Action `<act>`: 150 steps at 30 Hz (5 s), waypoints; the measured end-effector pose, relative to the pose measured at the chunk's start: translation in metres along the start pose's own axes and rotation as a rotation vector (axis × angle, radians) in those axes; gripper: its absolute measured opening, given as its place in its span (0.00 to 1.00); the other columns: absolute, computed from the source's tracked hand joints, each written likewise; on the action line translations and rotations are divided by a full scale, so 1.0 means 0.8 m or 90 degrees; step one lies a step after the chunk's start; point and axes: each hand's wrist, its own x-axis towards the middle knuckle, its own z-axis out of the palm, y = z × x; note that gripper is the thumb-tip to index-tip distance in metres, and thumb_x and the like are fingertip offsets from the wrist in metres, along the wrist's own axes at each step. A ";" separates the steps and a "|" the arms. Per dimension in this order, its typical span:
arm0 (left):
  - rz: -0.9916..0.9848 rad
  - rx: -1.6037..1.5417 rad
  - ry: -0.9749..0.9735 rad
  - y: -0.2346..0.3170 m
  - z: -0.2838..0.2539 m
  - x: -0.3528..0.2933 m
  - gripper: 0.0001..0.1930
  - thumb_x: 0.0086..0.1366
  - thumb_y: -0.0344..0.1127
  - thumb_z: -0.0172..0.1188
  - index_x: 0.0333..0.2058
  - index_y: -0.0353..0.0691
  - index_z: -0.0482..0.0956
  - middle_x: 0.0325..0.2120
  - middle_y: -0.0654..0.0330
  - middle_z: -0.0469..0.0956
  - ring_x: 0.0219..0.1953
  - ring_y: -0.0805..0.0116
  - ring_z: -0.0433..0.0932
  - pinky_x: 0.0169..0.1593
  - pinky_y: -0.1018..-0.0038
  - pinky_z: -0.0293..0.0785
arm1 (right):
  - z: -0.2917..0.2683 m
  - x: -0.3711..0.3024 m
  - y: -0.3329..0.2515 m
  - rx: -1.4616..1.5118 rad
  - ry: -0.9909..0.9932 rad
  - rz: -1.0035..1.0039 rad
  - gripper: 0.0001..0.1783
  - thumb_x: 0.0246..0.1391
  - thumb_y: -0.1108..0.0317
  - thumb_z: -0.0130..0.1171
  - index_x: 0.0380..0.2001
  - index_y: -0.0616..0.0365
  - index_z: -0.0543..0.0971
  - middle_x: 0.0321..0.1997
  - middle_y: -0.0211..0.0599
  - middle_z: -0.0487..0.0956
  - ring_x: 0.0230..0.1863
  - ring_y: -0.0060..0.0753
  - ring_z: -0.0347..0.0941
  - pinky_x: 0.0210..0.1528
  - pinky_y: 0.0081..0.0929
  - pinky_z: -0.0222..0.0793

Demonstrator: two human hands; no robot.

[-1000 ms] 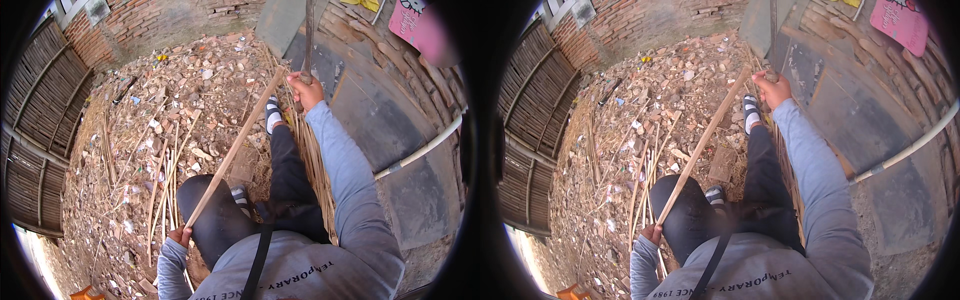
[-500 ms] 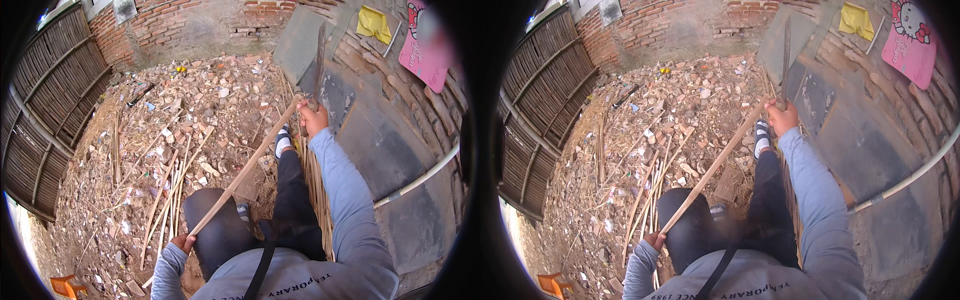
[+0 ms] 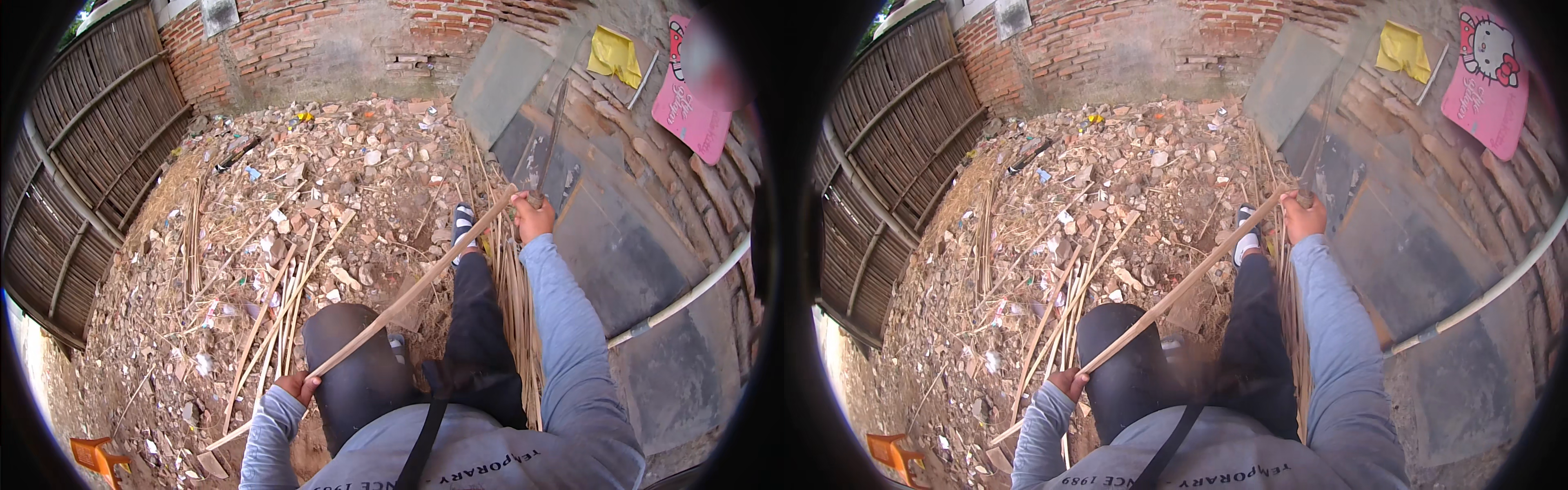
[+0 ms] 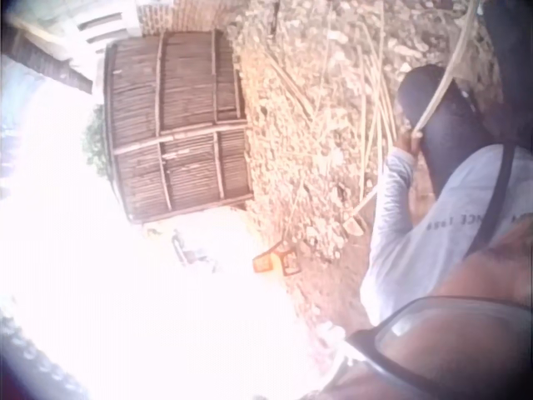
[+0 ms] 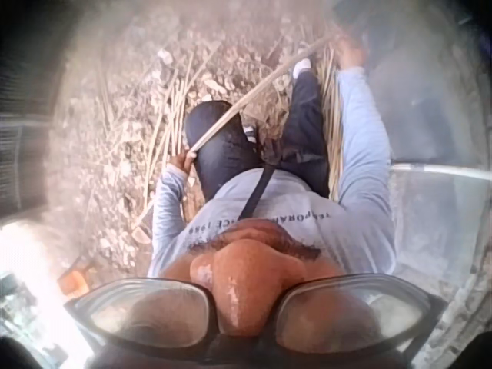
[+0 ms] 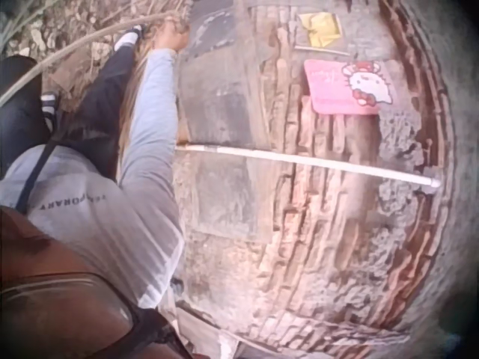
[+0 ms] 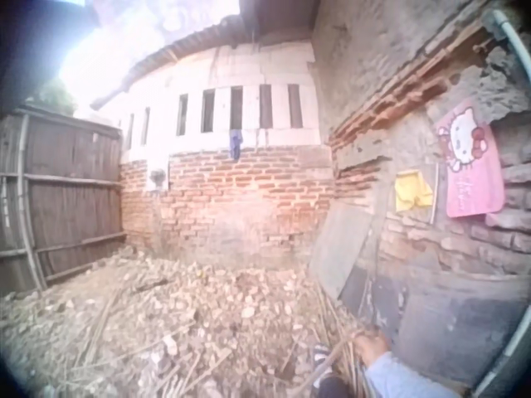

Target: The person uses a large knife to strip a thin layer of bark or outer fibers from a long bamboo strip while holding it by hand.

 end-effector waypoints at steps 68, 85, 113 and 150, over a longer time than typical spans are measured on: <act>-0.112 0.180 0.181 0.056 0.039 -0.044 0.18 0.68 0.49 0.53 0.31 0.38 0.73 0.22 0.45 0.78 0.25 0.41 0.78 0.29 0.51 0.73 | 0.052 -0.216 -0.002 -0.698 -0.735 -0.254 0.18 0.46 0.55 0.65 0.35 0.56 0.79 0.27 0.48 0.80 0.34 0.55 0.77 0.37 0.46 0.72; -0.104 0.216 0.191 0.042 0.044 -0.032 0.20 0.66 0.54 0.53 0.30 0.40 0.72 0.22 0.49 0.78 0.24 0.45 0.79 0.27 0.56 0.76 | 0.077 -0.158 0.042 -0.786 -0.679 -0.082 0.18 0.44 0.60 0.60 0.38 0.59 0.80 0.33 0.49 0.82 0.39 0.52 0.78 0.45 0.39 0.73; -0.135 0.218 0.117 0.036 0.032 -0.026 0.21 0.67 0.56 0.51 0.34 0.41 0.72 0.26 0.47 0.80 0.26 0.44 0.80 0.29 0.54 0.76 | 0.066 -0.137 0.072 -0.773 -0.564 -0.046 0.24 0.42 0.57 0.61 0.43 0.58 0.81 0.36 0.52 0.81 0.39 0.51 0.78 0.47 0.37 0.73; -0.126 0.133 -0.030 0.034 -0.002 -0.009 0.24 0.68 0.55 0.49 0.33 0.35 0.76 0.24 0.43 0.78 0.30 0.40 0.78 0.37 0.52 0.73 | 0.062 -0.189 0.038 -0.715 -0.657 -0.050 0.26 0.40 0.59 0.71 0.41 0.62 0.79 0.33 0.51 0.81 0.38 0.51 0.78 0.43 0.37 0.72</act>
